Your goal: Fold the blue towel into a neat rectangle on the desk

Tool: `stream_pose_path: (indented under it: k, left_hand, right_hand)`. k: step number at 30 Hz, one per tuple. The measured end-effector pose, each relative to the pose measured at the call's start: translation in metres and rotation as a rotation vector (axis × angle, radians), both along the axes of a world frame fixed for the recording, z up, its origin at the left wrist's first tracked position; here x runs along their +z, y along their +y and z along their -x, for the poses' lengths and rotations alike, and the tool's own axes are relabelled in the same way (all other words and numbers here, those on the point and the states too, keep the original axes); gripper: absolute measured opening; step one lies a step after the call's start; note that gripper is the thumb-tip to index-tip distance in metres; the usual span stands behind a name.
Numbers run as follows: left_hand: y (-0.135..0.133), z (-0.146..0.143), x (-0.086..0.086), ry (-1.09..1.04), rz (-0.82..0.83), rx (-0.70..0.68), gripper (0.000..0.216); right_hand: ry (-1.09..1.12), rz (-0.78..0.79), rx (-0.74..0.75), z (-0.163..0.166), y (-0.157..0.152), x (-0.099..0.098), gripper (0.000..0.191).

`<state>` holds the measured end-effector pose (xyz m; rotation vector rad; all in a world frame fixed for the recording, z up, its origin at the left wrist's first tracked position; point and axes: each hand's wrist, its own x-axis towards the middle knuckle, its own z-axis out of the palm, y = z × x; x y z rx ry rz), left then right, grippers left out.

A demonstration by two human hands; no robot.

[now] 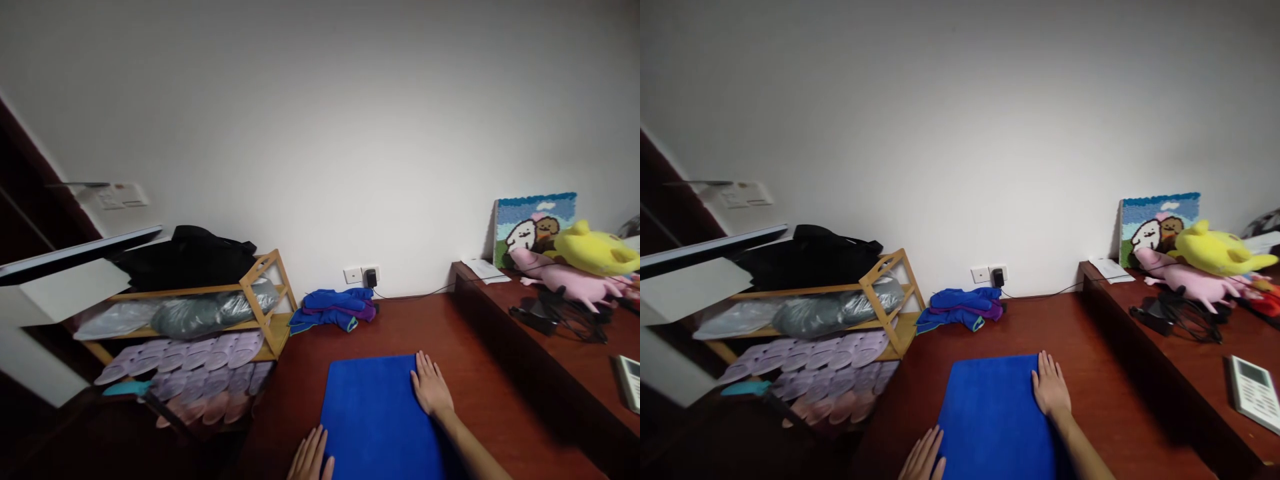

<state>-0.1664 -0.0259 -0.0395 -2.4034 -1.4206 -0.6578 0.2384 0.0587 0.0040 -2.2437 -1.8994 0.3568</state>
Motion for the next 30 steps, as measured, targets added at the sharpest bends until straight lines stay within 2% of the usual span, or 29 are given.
stream_pose_path:
  k: [2,4,7,9,11,14,16,18,20,24,26,30]
  left_hand:
    - [0.011,-0.024,0.022,-0.048,0.058,0.038,0.065]
    - [0.028,-0.069,0.046,-0.087,0.163,0.031,0.059]
    - [0.059,-0.162,0.071,-0.068,0.323,-0.163,0.058]
    - [0.076,-0.222,0.072,-0.071,0.411,-0.257,0.061]
    - [0.087,-0.266,0.063,-0.106,0.474,-0.250,0.062]
    - [0.095,-0.292,0.043,-0.136,0.538,-0.201,0.065]
    - [0.098,-0.282,0.033,-0.130,0.541,-0.192,0.066]
    - [0.105,-0.255,0.031,-0.093,0.517,-0.184,0.065]
    - [0.115,-0.217,0.035,-0.043,0.493,-0.130,0.066]
    - [0.141,-0.135,0.052,0.017,0.487,0.081,0.071]
    - [0.151,-0.103,0.055,0.025,0.493,0.161,0.073]
    - [0.161,-0.074,0.050,0.023,0.471,0.216,0.074]
  right_hand:
    - [0.010,-0.009,0.000,0.000,0.000,0.000,0.073]
    - [0.014,-0.018,0.001,0.000,0.000,0.000,0.073]
    - [0.006,-0.015,-0.001,-0.001,-0.001,0.001,0.071]
    - [-0.014,-0.005,0.028,-0.003,-0.002,0.000,0.070]
    - [-0.047,0.003,0.069,-0.005,-0.002,-0.002,0.068]
    - [-0.088,0.009,0.100,-0.007,-0.002,-0.007,0.067]
    - [-0.098,0.006,0.083,-0.007,0.000,-0.011,0.068]
    - [-0.098,-0.001,0.048,-0.006,0.001,-0.014,0.069]
    - [-0.084,-0.012,0.012,-0.004,0.002,-0.016,0.071]
    - [-0.033,-0.031,0.010,-0.003,0.002,-0.015,0.072]
    - [-0.025,-0.031,0.009,-0.003,0.001,-0.014,0.073]
    - [-0.021,-0.031,0.003,-0.003,0.000,-0.013,0.073]
